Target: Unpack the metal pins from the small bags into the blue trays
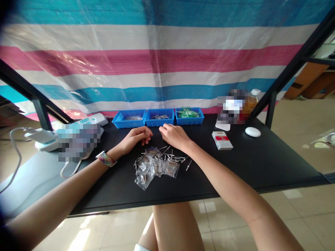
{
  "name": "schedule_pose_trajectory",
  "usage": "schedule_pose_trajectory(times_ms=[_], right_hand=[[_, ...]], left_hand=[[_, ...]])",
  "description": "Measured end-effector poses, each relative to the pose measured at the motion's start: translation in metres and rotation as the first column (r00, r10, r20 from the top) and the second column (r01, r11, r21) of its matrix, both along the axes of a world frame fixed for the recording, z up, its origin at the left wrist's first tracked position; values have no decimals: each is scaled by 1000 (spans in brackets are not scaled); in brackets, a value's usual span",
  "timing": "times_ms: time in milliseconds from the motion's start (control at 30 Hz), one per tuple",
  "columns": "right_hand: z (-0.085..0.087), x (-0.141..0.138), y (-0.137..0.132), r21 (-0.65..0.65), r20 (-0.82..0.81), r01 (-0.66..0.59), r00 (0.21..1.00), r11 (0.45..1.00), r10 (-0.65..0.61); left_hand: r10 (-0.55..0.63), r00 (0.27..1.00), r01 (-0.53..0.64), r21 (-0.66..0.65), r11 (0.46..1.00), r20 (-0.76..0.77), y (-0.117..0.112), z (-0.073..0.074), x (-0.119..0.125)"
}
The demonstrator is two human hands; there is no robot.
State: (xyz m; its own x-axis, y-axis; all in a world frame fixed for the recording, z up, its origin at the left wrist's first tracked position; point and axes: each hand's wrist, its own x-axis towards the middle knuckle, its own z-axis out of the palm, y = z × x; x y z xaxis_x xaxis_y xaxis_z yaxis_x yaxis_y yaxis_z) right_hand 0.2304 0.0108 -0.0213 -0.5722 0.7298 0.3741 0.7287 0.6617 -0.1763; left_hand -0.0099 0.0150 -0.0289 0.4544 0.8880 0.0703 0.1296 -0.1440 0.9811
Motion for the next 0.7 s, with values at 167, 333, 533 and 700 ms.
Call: schedule_pose_trajectory(times_ms=[167, 333, 533, 700], right_hand=[[-6, 0, -2, -123, -522, -57, 853, 991, -15], [-16, -7, -2, -445, -798, -312, 564, 839, -214], [-17, -9, -4, -441, -806, -321, 553, 838, -212], [-17, -10, -5, -425, -796, -317, 577, 848, -183]], left_hand=[[36, 999, -35, -16, 999, 27, 1, -3, 1], [16, 1000, -16, -6, 1000, -24, 3, -3, 1], [-31, 993, 33, 18, 999, -110, 1, 0, 1], [2, 994, 1, 20, 1000, -113, 1, -2, 1]])
